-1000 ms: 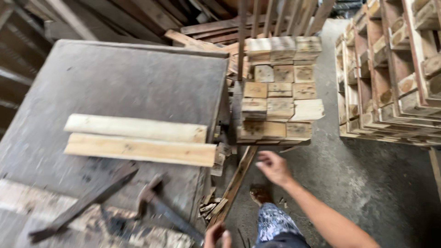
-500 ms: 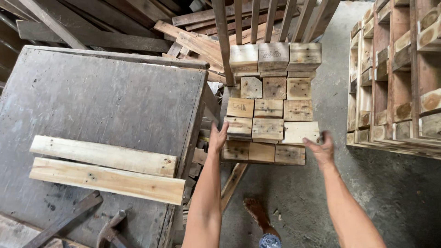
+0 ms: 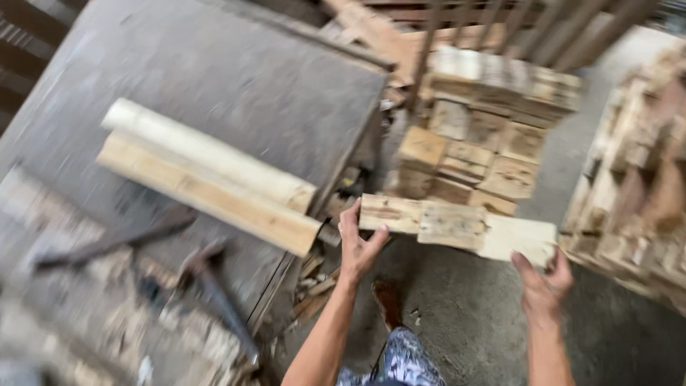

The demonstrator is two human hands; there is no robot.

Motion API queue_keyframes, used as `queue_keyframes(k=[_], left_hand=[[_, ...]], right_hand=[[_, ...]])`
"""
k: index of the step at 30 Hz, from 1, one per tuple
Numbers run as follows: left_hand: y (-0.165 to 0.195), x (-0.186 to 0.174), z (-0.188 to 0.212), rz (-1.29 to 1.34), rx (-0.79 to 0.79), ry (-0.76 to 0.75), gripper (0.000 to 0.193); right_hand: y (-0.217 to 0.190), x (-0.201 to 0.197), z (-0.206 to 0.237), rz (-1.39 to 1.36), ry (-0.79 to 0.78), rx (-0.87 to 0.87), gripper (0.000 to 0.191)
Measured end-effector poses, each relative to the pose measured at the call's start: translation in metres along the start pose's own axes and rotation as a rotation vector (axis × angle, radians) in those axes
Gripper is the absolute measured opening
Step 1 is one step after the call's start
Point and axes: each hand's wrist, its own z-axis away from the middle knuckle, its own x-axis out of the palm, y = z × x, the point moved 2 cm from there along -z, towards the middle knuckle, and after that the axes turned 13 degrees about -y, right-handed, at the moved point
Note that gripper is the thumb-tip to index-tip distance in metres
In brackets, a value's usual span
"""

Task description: The person assembles wooden blocks by placing them on a plank and hammering nails into them. They repeatedly pick up blocks, position them, and drive nails using a hammer, then place the assembled pieces aside.

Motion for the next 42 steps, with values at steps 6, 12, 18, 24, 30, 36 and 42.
queue_keyframes(k=[6,12,18,24,30,36,42], left_hand=[[0.021,-0.132,0.159,-0.036,-0.096,0.475,0.069],[0.013,-0.238,0.368,0.096,-0.128,1.024,0.060],[-0.020,-0.330,0.575,0.126,-0.211,1.407,0.053],[-0.118,-0.410,0.698,0.235,-0.401,1.417,0.050],[-0.163,-0.427,0.754,0.370,-0.309,1.482,0.048],[-0.132,-0.440,0.677,0.795,-0.143,1.483,0.033],[-0.116,-0.344,0.480,1.204,0.036,0.822,0.054]], right_hand=[[0.004,0.098,0.042,-0.073,-0.351,0.042,0.065],[-0.003,0.284,0.130,-0.088,-0.830,0.114,0.066],[-0.049,0.442,0.307,0.097,-1.271,0.209,0.072],[-0.027,0.557,0.444,0.355,-1.439,0.096,0.070],[0.011,0.552,0.434,0.454,-1.300,0.064,0.065],[0.029,0.522,0.371,0.185,-1.147,0.277,0.054],[0.026,0.523,0.327,0.173,-1.154,0.220,0.052]])
